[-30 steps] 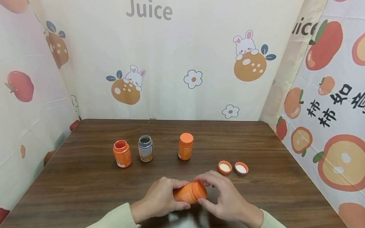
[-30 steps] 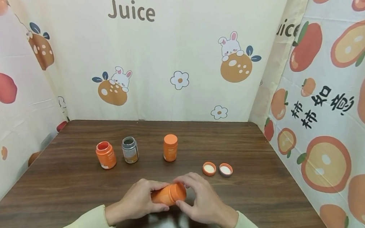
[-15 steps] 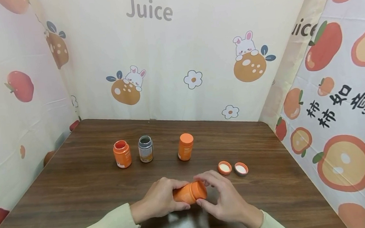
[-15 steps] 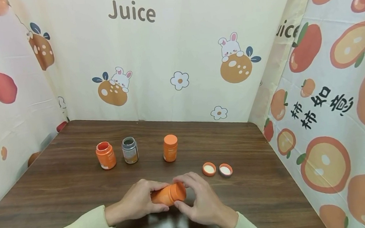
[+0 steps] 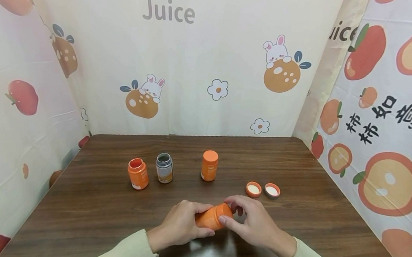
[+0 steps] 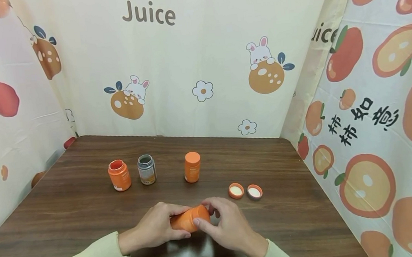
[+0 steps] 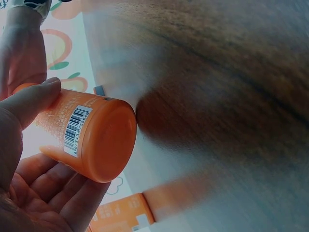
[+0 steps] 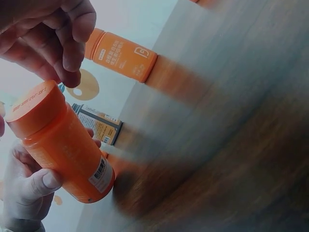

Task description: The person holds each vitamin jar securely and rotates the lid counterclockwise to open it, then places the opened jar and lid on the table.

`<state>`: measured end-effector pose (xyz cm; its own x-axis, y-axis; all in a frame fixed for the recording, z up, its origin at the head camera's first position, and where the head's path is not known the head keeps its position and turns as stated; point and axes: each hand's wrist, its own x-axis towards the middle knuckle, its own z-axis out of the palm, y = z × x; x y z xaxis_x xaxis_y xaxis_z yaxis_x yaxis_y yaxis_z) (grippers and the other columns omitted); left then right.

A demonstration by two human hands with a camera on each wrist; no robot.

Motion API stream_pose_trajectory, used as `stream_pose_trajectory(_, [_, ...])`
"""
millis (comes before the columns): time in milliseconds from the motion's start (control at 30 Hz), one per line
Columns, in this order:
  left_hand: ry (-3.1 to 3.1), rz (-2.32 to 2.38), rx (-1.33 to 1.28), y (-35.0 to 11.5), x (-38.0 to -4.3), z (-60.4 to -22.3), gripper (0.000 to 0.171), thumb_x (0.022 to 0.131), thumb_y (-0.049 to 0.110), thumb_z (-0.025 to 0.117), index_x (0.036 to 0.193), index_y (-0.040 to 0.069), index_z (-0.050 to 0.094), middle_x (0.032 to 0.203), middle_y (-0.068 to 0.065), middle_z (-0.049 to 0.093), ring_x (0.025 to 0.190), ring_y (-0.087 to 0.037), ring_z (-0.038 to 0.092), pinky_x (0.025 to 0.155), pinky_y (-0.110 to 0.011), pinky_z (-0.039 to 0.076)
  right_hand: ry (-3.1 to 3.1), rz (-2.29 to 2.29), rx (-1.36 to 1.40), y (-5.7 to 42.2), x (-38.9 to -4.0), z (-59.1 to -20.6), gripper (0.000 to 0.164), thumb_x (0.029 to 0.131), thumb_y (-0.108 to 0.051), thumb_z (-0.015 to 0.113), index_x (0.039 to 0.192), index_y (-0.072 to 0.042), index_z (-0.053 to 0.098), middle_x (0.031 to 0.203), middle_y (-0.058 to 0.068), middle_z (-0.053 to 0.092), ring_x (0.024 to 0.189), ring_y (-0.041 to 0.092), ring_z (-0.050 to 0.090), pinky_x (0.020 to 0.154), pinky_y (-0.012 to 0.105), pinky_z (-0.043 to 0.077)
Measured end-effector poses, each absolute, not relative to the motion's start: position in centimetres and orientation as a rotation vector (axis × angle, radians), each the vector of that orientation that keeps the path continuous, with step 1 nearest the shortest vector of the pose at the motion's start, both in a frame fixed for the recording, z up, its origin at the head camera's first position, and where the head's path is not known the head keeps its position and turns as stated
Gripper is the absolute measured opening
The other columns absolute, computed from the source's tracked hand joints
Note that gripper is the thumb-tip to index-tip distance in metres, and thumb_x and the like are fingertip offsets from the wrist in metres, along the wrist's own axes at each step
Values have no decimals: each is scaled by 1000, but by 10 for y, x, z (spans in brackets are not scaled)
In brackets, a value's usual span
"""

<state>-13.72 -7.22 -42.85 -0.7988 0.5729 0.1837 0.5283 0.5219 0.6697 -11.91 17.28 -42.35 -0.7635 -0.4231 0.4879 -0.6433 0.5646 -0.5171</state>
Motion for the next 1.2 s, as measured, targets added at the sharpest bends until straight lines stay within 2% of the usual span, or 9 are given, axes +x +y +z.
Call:
stream_pose_trajectory(333, [2678,1158,982,-72,-137,-429,49,77,34,91,123,23,75,105,14,73,83,0,61,72,-25,49,-2491,1025,918,174,-120,-424,28,91,-33,79,111,-16,71,83,-12,63,72,15,59,63,30,50])
stream_pose_trajectory(733, [2679,1148,979,-72,-138,-429,51,77,34,91,123,21,75,103,13,74,81,0,60,70,-25,48,-2442,1004,1020,177,-120,-423,41,84,-26,85,119,-12,69,96,-12,63,79,16,60,69,31,52])
stream_pose_trajectory(967, [2685,1142,982,-72,-138,-430,51,77,34,91,124,21,75,103,13,73,80,0,60,69,-24,48,-2415,980,1091,178,-120,-421,47,81,-19,85,124,-14,67,106,-9,66,86,8,56,75,28,50])
stream_pose_trajectory(1200, [2682,1153,1001,-71,-138,-430,50,77,33,91,123,20,75,105,12,74,82,0,61,71,-24,48,-2396,1016,1144,180,-121,-421,54,77,-10,84,127,-16,65,118,-7,65,99,11,60,81,37,55])
